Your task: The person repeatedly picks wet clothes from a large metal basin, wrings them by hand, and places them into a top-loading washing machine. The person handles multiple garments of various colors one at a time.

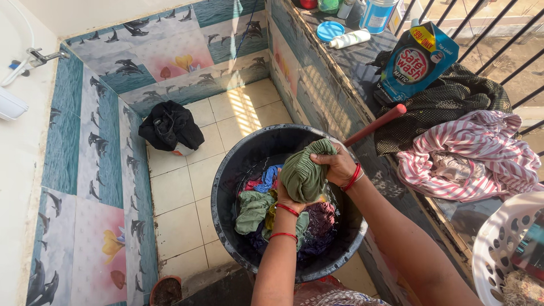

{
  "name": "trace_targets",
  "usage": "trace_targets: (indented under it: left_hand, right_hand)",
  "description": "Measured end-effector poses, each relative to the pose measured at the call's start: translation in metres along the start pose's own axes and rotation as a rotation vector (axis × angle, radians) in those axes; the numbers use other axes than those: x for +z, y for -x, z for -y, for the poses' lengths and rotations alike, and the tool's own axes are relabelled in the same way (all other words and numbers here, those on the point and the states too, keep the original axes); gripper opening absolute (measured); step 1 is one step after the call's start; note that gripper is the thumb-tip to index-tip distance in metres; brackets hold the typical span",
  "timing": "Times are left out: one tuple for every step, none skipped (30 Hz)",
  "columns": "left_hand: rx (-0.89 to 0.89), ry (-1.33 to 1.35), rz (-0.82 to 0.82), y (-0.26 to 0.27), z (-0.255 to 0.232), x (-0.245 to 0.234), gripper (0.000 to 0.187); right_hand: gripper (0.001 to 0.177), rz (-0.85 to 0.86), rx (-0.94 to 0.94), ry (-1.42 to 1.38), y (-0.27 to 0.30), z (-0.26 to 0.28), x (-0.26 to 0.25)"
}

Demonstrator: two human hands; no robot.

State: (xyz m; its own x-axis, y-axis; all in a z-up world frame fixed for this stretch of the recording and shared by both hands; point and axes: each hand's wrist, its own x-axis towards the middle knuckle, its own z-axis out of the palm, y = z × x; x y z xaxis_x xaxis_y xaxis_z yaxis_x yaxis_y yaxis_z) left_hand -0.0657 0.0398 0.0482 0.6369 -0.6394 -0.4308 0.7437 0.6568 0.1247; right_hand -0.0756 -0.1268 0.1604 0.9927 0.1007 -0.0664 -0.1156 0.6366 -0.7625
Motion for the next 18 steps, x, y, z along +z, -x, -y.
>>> trace_targets:
  left_hand:
    - [0.038, 0.059, 0.108, -0.002, -0.001, 0.002, 0.077]
    - [0.089, 0.144, 0.188, -0.003, 0.0, 0.005, 0.069]
    - [0.136, 0.228, 0.265, -0.004, 0.002, 0.007, 0.06]
    - [0.183, 0.312, 0.343, -0.005, 0.003, 0.008, 0.052]
    - [0.208, 0.325, 0.377, -0.008, 0.005, 0.011, 0.058]
    - [0.234, 0.339, 0.412, -0.01, 0.007, 0.013, 0.064]
    - [0.261, 0.352, 0.447, -0.013, 0.008, 0.016, 0.07]
    - [0.253, 0.363, 0.463, -0.015, 0.006, 0.019, 0.066]
    - [0.248, 0.375, 0.474, -0.017, 0.004, 0.02, 0.062]
    - [0.242, 0.388, 0.485, -0.018, 0.002, 0.02, 0.059]
    - [0.291, 0.312, 0.413, -0.019, 0.0, 0.02, 0.055]
    - [0.337, 0.236, 0.34, -0.021, -0.005, 0.02, 0.051]
    - [0.384, 0.157, 0.27, -0.023, -0.011, 0.023, 0.048]
    - [0.434, 0.107, 0.171, -0.025, -0.017, 0.025, 0.043]
    - [0.483, 0.057, 0.069, -0.026, -0.022, 0.027, 0.038]
    - [0.531, 0.006, -0.033, -0.027, -0.026, 0.03, 0.033]
    - [0.613, -0.056, -0.094, -0.026, -0.029, 0.034, 0.03]
    - [0.693, -0.119, -0.156, -0.025, -0.03, 0.039, 0.026]
  right_hand:
    - [0.014, -0.022, -0.016, -0.045, -0.002, -0.002, -0.002]
    - [0.013, -0.044, -0.032, -0.09, -0.003, -0.005, -0.004]
    - [0.012, -0.069, -0.048, -0.137, -0.003, -0.008, -0.005]
    - [0.013, -0.065, -0.024, -0.207, -0.005, -0.011, -0.006]
    - [0.016, -0.064, -0.002, -0.275, -0.007, -0.014, -0.008]
    - [0.019, -0.062, 0.02, -0.344, -0.007, -0.015, -0.009]
    - [0.019, -0.086, -0.002, -0.36, -0.008, -0.015, -0.01]
    - [0.019, -0.11, -0.023, -0.375, -0.008, -0.013, -0.012]
    - [0.02, -0.135, -0.04, -0.393, -0.006, -0.012, -0.013]
    - [0.02, -0.156, -0.086, -0.383, -0.005, -0.009, -0.016]
    - [0.02, -0.18, -0.13, -0.373, -0.003, -0.005, -0.021]
    - [0.02, -0.204, -0.174, -0.363, -0.002, 0.0, -0.026]
    - [0.02, -0.293, -0.169, -0.328, -0.004, 0.007, -0.032]
    - [0.02, -0.382, -0.164, -0.293, -0.005, 0.014, -0.04]
    - [0.019, -0.471, -0.155, -0.258, -0.006, 0.016, -0.049]
    - [0.016, -0.569, -0.1, -0.195, -0.006, 0.013, -0.058]
    - [0.014, -0.665, -0.046, -0.129, -0.008, 0.01, -0.067]
    - [0.011, -0.76, 0.009, -0.062, -0.01, 0.005, -0.077]
